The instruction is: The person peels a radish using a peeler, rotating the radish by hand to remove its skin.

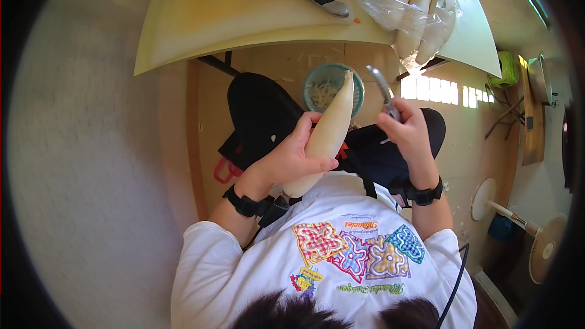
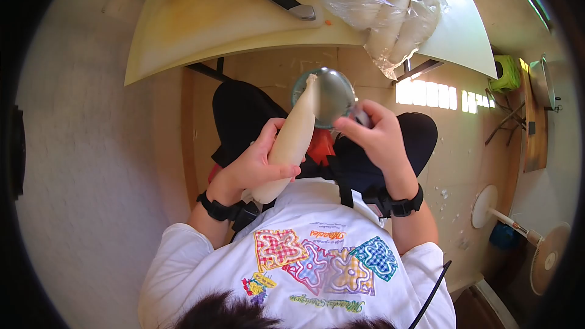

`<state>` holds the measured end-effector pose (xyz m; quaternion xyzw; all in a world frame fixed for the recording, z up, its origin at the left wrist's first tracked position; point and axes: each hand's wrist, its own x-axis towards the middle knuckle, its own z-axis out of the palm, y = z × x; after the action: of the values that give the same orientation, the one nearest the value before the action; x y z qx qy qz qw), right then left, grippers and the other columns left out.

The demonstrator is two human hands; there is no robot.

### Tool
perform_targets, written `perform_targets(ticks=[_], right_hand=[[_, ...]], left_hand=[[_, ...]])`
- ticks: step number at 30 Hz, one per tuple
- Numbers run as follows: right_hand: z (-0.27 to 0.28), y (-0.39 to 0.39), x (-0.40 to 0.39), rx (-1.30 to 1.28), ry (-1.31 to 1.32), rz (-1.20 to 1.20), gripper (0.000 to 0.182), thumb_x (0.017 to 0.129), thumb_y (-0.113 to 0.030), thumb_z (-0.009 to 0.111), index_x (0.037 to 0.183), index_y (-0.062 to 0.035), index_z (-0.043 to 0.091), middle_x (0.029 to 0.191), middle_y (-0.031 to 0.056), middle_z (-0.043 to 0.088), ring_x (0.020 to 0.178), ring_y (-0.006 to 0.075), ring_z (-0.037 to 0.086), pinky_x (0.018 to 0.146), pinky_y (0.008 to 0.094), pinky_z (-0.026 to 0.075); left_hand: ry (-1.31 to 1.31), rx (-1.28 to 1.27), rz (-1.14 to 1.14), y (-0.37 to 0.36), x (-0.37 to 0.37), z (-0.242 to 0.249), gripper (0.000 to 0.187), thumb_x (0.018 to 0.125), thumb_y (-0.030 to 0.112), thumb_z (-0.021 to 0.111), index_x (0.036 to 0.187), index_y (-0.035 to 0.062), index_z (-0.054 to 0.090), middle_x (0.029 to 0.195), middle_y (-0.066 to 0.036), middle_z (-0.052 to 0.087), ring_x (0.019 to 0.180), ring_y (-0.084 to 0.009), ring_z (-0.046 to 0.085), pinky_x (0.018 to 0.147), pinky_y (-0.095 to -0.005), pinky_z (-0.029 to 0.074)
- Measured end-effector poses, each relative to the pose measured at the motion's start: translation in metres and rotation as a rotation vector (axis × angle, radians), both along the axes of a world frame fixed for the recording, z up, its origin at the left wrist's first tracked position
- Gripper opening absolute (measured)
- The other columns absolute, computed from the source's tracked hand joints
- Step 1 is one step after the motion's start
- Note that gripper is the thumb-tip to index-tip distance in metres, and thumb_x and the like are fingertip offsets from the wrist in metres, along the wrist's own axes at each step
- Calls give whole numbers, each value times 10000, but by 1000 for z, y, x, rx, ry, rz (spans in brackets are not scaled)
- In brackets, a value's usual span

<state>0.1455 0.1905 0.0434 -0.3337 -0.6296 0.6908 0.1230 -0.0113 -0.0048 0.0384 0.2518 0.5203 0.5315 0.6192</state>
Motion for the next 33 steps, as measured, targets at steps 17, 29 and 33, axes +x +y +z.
perform_targets(ticks=[17,29,33], right_hand=[[4,-15,-22,108,-18,179,175,851,-153,742,857,0,658,639,-65,499,598,10,425,527,204,336],[12,21,-19,426,-225,31,239,826,-203,778,875,-19,634,662,-95,409,603,10,331,531,201,256],[1,6,-9,168,-8,43,226,867,-209,730,894,-8,630,681,-75,420,622,19,339,537,203,261]], left_hand=[[112,20,1,0,1,-8,986,650,134,897,1382,21,246,1171,-95,532,1084,-152,538,940,-315,460],[-511,124,204,-2,-7,-18,460,992,293,421,1385,71,332,1118,-214,592,797,-305,673,649,-388,578],[-398,37,251,-4,-2,-6,526,1006,458,413,1383,99,333,1082,-175,591,742,-270,658,572,-367,565]])
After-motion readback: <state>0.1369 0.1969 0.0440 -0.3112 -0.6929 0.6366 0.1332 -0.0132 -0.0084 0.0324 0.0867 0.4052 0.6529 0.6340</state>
